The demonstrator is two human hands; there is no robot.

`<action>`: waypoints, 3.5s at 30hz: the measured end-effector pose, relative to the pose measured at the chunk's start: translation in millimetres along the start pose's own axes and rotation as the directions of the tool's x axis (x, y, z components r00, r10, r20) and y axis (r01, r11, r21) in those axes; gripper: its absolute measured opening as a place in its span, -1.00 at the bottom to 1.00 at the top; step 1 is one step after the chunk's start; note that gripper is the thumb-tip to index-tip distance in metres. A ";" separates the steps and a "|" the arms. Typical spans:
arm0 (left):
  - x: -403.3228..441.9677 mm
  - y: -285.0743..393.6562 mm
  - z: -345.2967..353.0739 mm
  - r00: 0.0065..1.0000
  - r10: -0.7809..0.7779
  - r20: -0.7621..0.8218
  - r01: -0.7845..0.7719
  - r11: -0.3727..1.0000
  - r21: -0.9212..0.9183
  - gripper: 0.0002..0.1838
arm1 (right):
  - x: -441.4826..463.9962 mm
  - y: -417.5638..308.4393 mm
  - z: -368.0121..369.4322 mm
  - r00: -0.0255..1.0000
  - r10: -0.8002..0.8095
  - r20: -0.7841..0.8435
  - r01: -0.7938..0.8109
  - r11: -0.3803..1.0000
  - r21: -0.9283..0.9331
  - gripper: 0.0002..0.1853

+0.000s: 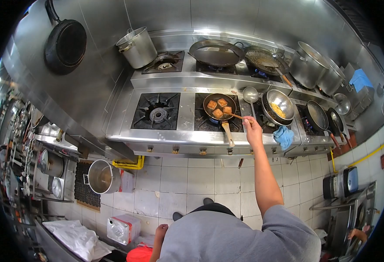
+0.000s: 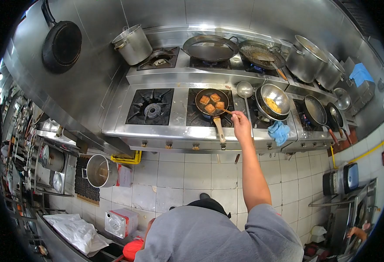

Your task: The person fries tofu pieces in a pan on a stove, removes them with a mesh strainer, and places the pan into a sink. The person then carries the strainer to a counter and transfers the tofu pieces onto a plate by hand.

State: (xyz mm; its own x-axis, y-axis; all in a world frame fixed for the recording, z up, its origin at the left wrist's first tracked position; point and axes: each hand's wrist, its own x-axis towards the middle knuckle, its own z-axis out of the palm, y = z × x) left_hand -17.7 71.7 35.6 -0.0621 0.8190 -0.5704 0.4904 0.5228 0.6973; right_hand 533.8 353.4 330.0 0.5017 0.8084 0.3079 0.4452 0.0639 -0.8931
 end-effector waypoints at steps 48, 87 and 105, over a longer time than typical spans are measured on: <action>4.4 -5.5 5.2 1.000 -0.030 -0.003 0.030 0.999 -0.035 -0.69 | 13.5 -9.5 14.4 0.996 -0.093 0.016 0.094 0.967 -0.237 -0.81; -18.3 24.9 1.7 0.998 -0.065 0.020 0.066 0.993 -0.099 -0.72 | 14.3 9.5 20.7 0.989 -0.145 0.035 0.149 0.945 -0.292 -0.78; -8.2 15.0 5.5 0.999 -0.039 0.019 0.042 0.985 -0.165 -0.71 | 29.2 11.5 20.0 0.999 -0.034 0.015 0.036 0.989 -0.147 -0.80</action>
State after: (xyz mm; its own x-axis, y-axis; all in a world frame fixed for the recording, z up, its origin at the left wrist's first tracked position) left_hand -5.0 71.6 48.4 -0.0647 0.7930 -0.6057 0.3370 0.5887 0.7348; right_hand 538.7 389.4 322.2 0.4753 0.8142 0.3334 0.5670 0.0063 -0.8237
